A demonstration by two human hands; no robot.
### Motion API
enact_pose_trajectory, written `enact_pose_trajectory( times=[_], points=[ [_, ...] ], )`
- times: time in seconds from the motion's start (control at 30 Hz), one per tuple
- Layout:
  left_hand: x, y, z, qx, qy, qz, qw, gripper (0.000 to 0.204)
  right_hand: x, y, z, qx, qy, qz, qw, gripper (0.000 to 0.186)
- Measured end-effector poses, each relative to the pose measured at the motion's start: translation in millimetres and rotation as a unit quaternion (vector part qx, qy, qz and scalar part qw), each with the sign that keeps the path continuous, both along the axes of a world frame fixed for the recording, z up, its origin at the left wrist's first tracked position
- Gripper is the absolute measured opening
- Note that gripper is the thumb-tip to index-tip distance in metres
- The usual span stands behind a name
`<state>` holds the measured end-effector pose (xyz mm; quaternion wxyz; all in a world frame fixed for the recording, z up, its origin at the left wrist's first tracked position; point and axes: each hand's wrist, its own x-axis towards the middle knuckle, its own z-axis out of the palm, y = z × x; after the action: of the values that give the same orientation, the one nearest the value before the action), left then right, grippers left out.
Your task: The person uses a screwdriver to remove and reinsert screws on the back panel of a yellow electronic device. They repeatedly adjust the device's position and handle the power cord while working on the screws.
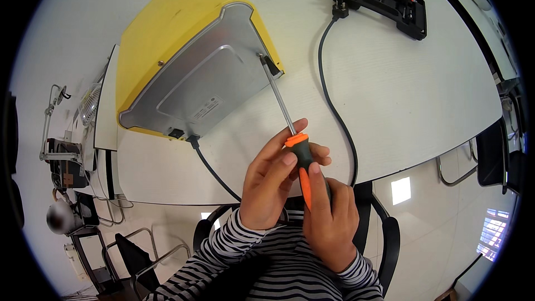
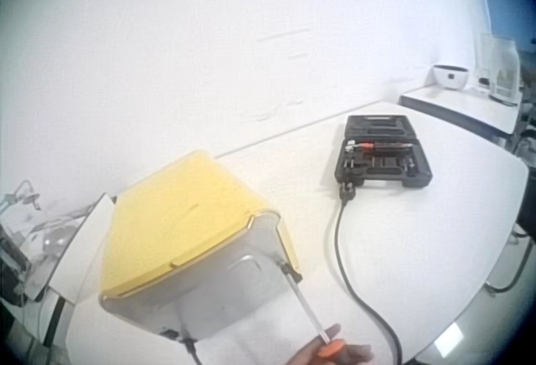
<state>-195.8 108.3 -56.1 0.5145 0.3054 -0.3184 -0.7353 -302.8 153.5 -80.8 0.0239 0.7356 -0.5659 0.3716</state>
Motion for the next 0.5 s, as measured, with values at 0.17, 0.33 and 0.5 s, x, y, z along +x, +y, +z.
enact_pose_trajectory(
  times=[0.17, 0.33, 0.5],
  points=[
    [3.1, 0.1, -5.6, -0.025, -0.100, 0.016, 0.995, 0.047, -4.9, 0.9, 2.0, 0.015, 0.002, 0.032, 0.999, 0.045],
    [7.4, -1.4, -3.9, -0.030, -0.075, 0.056, 0.995, 0.047, -6.8, 8.2, 12.7, 0.238, -0.377, 0.137, 0.885, 0.060],
    [5.1, -0.4, -0.5, -0.026, -0.059, 0.054, 0.996, 0.046, -5.9, 8.8, 13.0, 0.280, -0.509, 0.138, 0.802, 0.058]
  ],
)
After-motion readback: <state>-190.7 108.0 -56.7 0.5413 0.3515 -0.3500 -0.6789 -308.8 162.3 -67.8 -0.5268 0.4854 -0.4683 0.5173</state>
